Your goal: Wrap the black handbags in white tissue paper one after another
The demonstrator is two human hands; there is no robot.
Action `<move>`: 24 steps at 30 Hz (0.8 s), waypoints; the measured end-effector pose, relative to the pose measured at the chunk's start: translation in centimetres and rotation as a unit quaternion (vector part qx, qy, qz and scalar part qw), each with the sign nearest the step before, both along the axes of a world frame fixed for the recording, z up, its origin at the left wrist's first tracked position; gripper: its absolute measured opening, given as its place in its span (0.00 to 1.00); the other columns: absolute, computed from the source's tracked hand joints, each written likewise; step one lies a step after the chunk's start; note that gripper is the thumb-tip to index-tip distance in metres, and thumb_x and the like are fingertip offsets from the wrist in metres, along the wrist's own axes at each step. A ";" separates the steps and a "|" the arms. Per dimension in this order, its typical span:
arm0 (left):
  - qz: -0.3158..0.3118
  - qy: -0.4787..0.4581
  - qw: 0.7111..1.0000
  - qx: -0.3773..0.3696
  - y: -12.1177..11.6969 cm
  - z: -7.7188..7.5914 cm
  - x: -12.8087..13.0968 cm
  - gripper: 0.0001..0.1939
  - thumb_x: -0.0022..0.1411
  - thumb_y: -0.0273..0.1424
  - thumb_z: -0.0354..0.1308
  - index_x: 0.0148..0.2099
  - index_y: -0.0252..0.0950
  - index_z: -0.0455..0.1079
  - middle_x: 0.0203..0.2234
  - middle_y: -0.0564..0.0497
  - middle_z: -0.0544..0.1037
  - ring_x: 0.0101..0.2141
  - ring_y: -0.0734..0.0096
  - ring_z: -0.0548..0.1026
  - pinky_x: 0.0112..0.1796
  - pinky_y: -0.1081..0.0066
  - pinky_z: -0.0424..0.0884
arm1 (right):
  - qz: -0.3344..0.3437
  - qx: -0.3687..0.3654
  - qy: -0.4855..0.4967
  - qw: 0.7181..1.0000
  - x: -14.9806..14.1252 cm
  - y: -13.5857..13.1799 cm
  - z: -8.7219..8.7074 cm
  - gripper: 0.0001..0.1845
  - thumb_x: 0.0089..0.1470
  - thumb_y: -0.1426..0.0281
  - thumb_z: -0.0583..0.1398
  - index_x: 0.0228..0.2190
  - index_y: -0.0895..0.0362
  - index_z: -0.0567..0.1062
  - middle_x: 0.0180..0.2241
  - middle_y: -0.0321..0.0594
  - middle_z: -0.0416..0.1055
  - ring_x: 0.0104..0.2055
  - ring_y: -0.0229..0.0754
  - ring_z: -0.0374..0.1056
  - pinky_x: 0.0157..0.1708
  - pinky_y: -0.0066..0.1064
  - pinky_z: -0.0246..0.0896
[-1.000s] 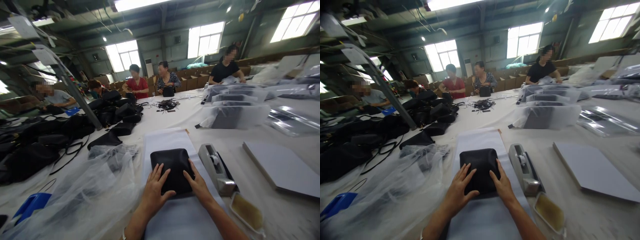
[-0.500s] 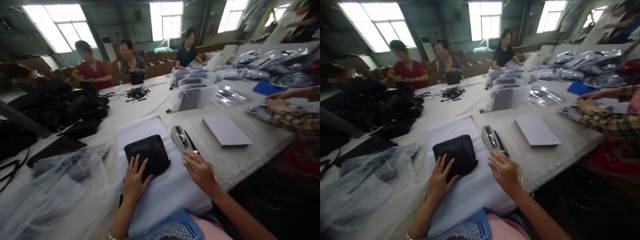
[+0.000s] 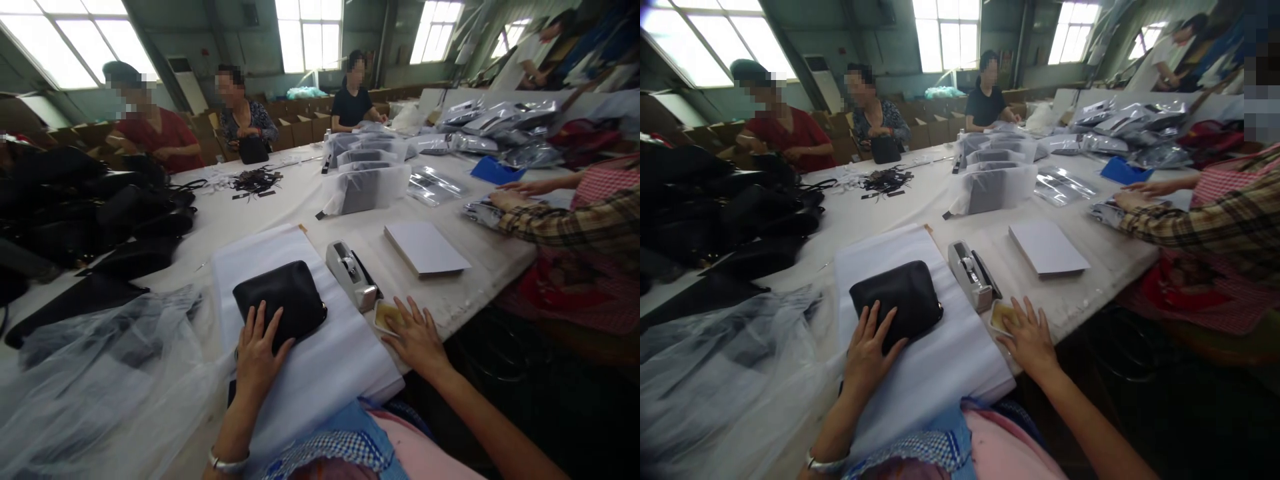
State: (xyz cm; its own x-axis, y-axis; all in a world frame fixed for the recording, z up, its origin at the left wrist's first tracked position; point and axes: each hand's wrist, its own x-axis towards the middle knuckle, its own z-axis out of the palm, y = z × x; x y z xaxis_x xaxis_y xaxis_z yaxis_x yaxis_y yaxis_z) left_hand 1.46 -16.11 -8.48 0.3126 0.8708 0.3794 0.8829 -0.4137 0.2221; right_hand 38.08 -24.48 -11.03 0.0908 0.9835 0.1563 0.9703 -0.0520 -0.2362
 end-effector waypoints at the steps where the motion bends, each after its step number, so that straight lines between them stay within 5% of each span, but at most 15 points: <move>1: 0.002 0.001 1.000 -0.001 0.0 0.0 0.0 0.33 0.64 0.40 0.58 0.68 0.47 0.54 0.70 0.46 0.49 0.68 0.45 0.47 0.59 0.43 0.59 | 0.005 -0.010 0.005 1.000 0.3 0.2 -0.1 0.19 0.51 0.57 0.64 0.45 0.47 0.79 0.66 0.40 0.55 0.70 0.62 0.39 0.64 0.64 0.33; 4: 0.007 0.004 1.000 -0.005 -0.1 0.1 -0.1 0.34 0.63 0.39 0.59 0.68 0.47 0.54 0.70 0.46 0.49 0.68 0.46 0.47 0.59 0.44 0.60 | 0.017 -0.021 0.041 0.999 1.5 0.8 -0.2 0.21 0.49 0.50 0.63 0.42 0.46 0.81 0.63 0.41 0.60 0.68 0.64 0.45 0.61 0.66 0.42; 7: 0.014 0.009 1.000 -0.013 -0.2 0.1 0.0 0.35 0.63 0.37 0.59 0.69 0.48 0.52 0.70 0.47 0.48 0.68 0.46 0.46 0.59 0.44 0.60 | 0.016 0.081 0.092 0.992 2.2 1.8 1.0 0.22 0.53 0.48 0.58 0.42 0.46 0.80 0.61 0.40 0.64 0.65 0.60 0.54 0.61 0.59 0.52; 10: 0.024 0.011 0.999 -0.021 -0.3 0.0 0.0 0.36 0.63 0.36 0.59 0.69 0.50 0.50 0.70 0.48 0.46 0.68 0.47 0.46 0.59 0.43 0.60 | 0.002 0.198 0.133 0.971 0.8 3.5 4.4 0.22 0.55 0.47 0.57 0.43 0.45 0.78 0.57 0.39 0.68 0.58 0.55 0.64 0.59 0.51 0.59; 13: 0.030 0.008 0.999 -0.023 -0.3 -0.2 0.0 0.37 0.62 0.36 0.59 0.69 0.51 0.49 0.70 0.49 0.46 0.68 0.48 0.47 0.59 0.43 0.60 | 0.026 0.219 0.180 0.959 -2.3 6.5 8.2 0.18 0.54 0.47 0.59 0.34 0.47 0.77 0.47 0.39 0.75 0.48 0.52 0.72 0.51 0.44 0.66; 18: 0.034 0.011 0.999 -0.026 -0.3 -0.4 -0.1 0.39 0.61 0.35 0.61 0.70 0.52 0.48 0.70 0.49 0.46 0.67 0.46 0.48 0.58 0.42 0.62 | 0.187 0.146 0.240 0.941 -7.7 15.8 11.0 0.15 0.54 0.51 0.62 0.27 0.48 0.77 0.35 0.36 0.79 0.39 0.48 0.75 0.42 0.38 0.69; 24: 0.031 0.019 0.999 -0.009 0.1 -1.2 -0.3 0.44 0.55 0.34 0.65 0.70 0.52 0.48 0.69 0.48 0.48 0.65 0.43 0.54 0.54 0.42 0.67 | 0.273 0.036 0.102 0.956 -14.1 30.7 8.4 0.16 0.64 0.62 0.52 0.42 0.47 0.80 0.46 0.35 0.78 0.50 0.46 0.72 0.53 0.39 0.64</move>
State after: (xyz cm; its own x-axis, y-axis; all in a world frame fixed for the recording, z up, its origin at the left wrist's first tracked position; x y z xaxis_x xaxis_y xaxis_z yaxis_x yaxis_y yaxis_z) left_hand 1.14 -16.02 -9.67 0.2726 0.8953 0.3524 0.9144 -0.3550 0.1947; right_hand 23.98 6.18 -2.60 -0.3964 0.8806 0.2597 0.7817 0.4721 -0.4076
